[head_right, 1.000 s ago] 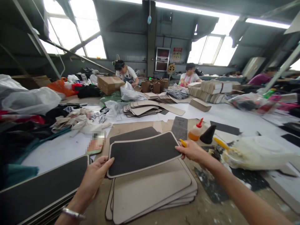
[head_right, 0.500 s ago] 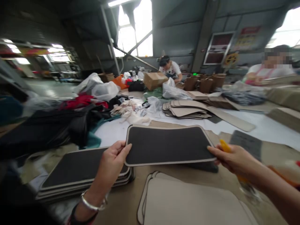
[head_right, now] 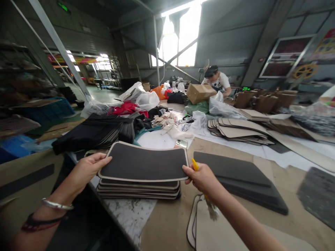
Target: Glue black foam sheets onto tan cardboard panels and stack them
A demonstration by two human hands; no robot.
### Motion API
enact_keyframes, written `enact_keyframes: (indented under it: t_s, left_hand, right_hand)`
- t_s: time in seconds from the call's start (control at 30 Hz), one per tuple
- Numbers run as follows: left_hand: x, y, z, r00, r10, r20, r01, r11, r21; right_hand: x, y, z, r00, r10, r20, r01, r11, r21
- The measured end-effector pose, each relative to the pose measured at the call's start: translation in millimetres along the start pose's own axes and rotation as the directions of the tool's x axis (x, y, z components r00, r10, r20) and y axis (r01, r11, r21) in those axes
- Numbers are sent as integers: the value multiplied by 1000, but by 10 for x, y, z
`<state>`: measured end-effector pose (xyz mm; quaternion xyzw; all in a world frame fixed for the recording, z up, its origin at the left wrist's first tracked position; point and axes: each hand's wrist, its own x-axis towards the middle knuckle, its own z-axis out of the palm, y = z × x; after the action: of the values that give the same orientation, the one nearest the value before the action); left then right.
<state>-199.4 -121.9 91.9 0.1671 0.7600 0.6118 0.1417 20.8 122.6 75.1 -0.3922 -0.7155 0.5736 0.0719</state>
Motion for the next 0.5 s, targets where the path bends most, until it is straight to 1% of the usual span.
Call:
enact_keyframes:
  t_s: [0.07,0.17,0.33,0.43,0.5]
  left_hand:
    - [33,-49,-88,1000,-25,-3,25,1000,-15]
    - [98,-145,-157,999,-48,8,49,998,-31]
    - [221,-340,-241,996,-83,22,83,996,-23]
    - [239,-432,-308,994,-103,49,103,995,2]
    - [249,-476,-265,993,-100,65,98,995,33]
  right_hand:
    - [43,14,113,1000,-10,16,10,1000,-3]
    - [71,37,218,1000,3,27,-3,1000,-5]
    - [100,62,305,998,17,56,-17,1000,6]
    - [106,88,347,997,31,64,-30,1000,-4]
    - [76,97,377,998,27,59,-24,999,-47]
